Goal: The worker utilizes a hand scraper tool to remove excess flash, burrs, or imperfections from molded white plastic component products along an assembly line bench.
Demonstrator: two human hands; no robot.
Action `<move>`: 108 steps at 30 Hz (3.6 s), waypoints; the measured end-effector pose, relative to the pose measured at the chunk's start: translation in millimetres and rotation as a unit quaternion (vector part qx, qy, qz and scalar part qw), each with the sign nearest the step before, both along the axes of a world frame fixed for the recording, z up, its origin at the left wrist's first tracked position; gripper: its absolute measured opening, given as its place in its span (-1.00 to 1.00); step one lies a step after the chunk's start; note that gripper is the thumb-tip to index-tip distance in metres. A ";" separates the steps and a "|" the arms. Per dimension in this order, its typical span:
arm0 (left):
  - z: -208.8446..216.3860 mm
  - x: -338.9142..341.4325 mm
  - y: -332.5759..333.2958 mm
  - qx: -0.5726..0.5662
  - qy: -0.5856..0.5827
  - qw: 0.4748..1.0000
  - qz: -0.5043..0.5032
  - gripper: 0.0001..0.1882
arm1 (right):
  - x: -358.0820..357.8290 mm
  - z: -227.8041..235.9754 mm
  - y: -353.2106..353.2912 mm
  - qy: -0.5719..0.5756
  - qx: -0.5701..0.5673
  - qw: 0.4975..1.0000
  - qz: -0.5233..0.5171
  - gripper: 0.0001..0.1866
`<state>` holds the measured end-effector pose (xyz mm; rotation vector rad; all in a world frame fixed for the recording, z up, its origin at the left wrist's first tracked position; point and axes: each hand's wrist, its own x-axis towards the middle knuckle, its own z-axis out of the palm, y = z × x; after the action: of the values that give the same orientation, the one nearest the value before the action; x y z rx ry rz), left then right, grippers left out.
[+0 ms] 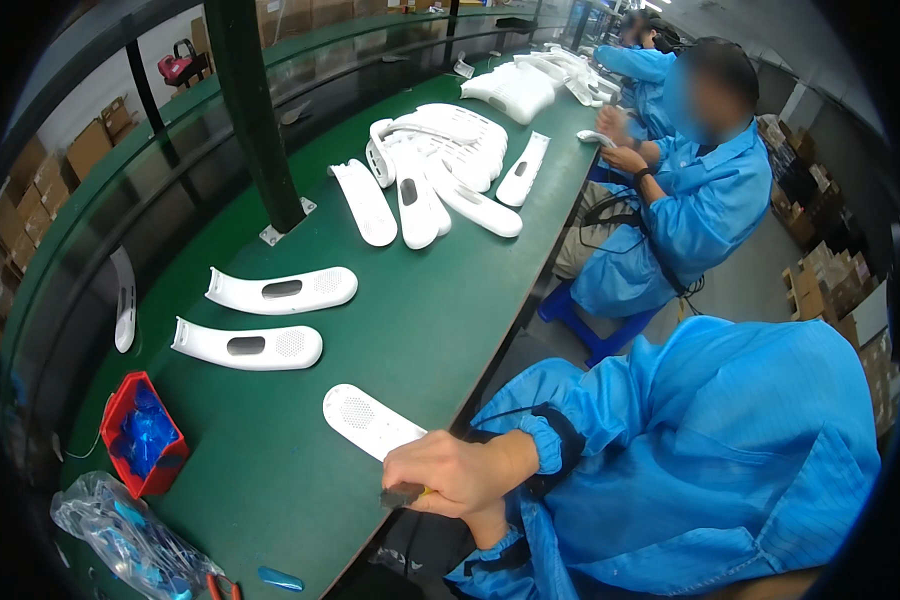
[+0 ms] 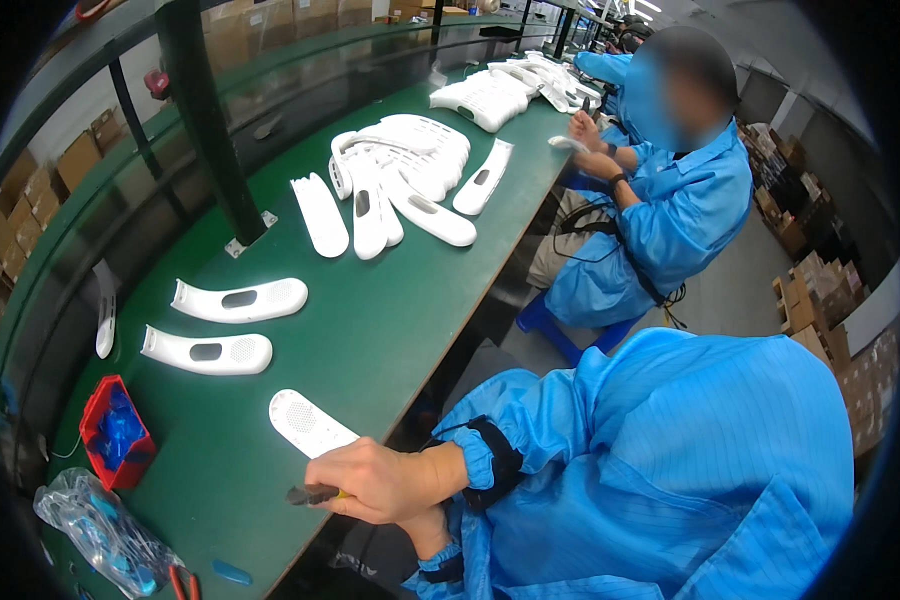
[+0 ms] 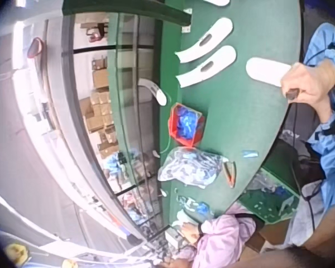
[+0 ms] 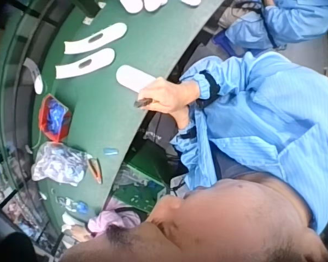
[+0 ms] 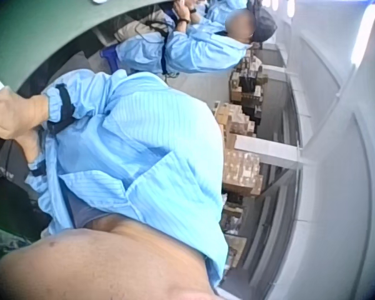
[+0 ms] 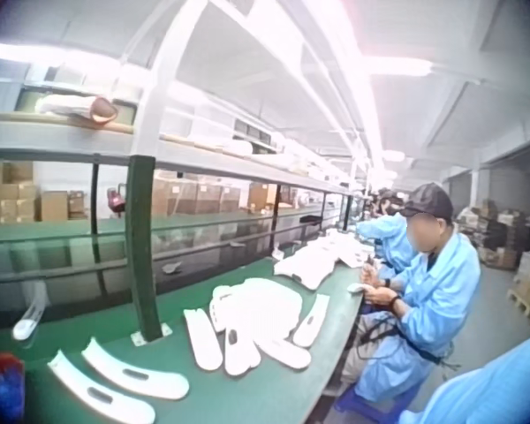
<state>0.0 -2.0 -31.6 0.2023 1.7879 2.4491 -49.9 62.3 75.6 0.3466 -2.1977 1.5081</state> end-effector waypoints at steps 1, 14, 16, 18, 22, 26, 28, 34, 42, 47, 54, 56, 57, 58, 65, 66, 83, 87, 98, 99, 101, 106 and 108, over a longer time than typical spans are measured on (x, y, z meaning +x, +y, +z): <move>-2.1 -1.0 0.2 0.000 0.003 1.000 -0.003 -0.69 | -3.8 0.1 3.0 0.023 0.010 1.000 0.018 -0.84; 60.9 -3.3 -8.9 0.019 -0.079 0.995 -0.051 -0.48 | 17.2 45.9 83.0 -0.259 0.031 0.962 0.079 -0.63; 77.2 -10.7 -8.0 0.039 -0.070 0.994 -0.073 -0.40 | 23.1 36.0 87.2 -0.287 0.025 0.951 0.112 -0.60; 84.1 -18.6 -7.5 -0.014 -0.026 0.996 -0.090 -0.39 | 19.0 15.7 89.0 -0.233 0.039 0.968 0.089 -0.60; 109.6 -30.2 -24.0 -0.067 0.011 0.988 -0.139 -0.37 | -2.0 7.5 88.2 -0.191 -0.002 0.980 0.062 -0.63; 129.6 -54.1 -43.2 -0.075 0.062 0.984 -0.151 -0.39 | -36.2 46.3 95.6 -0.297 -0.110 0.945 0.083 -0.73; 123.8 -66.5 -54.0 -0.080 0.082 0.991 -0.074 -0.43 | -74.6 60.7 102.1 -0.316 -0.145 0.934 0.078 -0.77; 93.5 -99.6 -74.4 -0.211 0.087 0.968 0.103 -0.62 | -250.6 72.8 114.3 -0.274 -0.235 0.932 -0.023 -0.77; 95.0 -99.3 -68.5 -0.279 0.173 0.936 0.126 -0.77 | -391.3 60.3 81.1 0.005 0.282 0.936 -0.213 -0.69; 95.6 -102.5 -70.3 -0.284 0.167 0.935 0.135 -0.80 | -433.0 49.2 23.4 -0.121 0.464 0.875 -0.070 -0.59; 96.2 -105.7 -68.3 -0.285 0.161 0.934 0.141 -0.83 | -471.2 15.2 11.0 -0.136 0.606 0.781 -0.063 -0.55; 95.9 -106.2 -67.0 -0.275 0.157 0.937 0.144 -0.83 | -472.8 14.5 12.3 -0.131 0.618 0.772 -0.074 -0.57; 96.4 -105.4 -66.6 -0.273 0.159 0.938 0.144 -0.83 | -472.8 15.1 15.9 -0.109 0.615 0.776 -0.087 -0.63; 96.9 -104.1 -65.8 -0.271 0.161 0.938 0.142 -0.83 | -471.7 16.2 21.6 -0.087 0.612 0.780 -0.101 -0.68; 90.3 -101.9 -65.2 -0.269 0.157 0.938 0.153 -0.84 | -424.1 93.7 49.4 0.002 0.257 0.952 -0.164 -0.66; 91.5 -100.9 -64.0 -0.259 0.155 0.940 0.161 -0.84 | -402.1 116.1 59.0 -0.071 0.158 0.980 -0.096 -0.64; 95.2 -59.0 -49.5 0.107 -0.137 0.962 -0.210 -0.05 | -104.9 72.4 109.2 -0.333 0.016 0.889 0.315 -0.67; 62.6 -29.8 -36.5 0.298 -0.251 0.878 -0.277 -0.12 | -79.1 49.6 105.5 -0.317 0.040 0.928 0.194 -0.60; 49.6 -7.7 1.2 0.312 -0.317 0.873 -0.203 -0.23 | -43.9 21.8 116.9 -0.155 -0.109 0.968 0.162 -0.60; 42.8 -8.5 0.9 0.295 -0.283 0.887 -0.215 -0.23 | -43.4 23.7 117.5 -0.137 -0.090 0.974 0.157 -0.60; 35.9 -9.6 0.0 0.280 -0.250 0.899 -0.224 -0.24 | -35.7 32.7 112.3 -0.159 -0.109 0.973 0.130 -0.61; 37.3 -5.4 4.2 0.295 -0.253 0.899 -0.203 -0.24 | -26.3 42.5 73.7 -0.169 -0.169 0.966 0.097 -0.62; 41.3 -5.0 6.6 0.298 -0.266 0.897 -0.191 -0.24 | -26.7 33.7 63.7 -0.166 -0.148 0.969 0.108 -0.65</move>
<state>-5.0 4.6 9.7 -0.0705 0.6793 2.3592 -76.6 126.0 109.4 0.2545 -2.1830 2.1163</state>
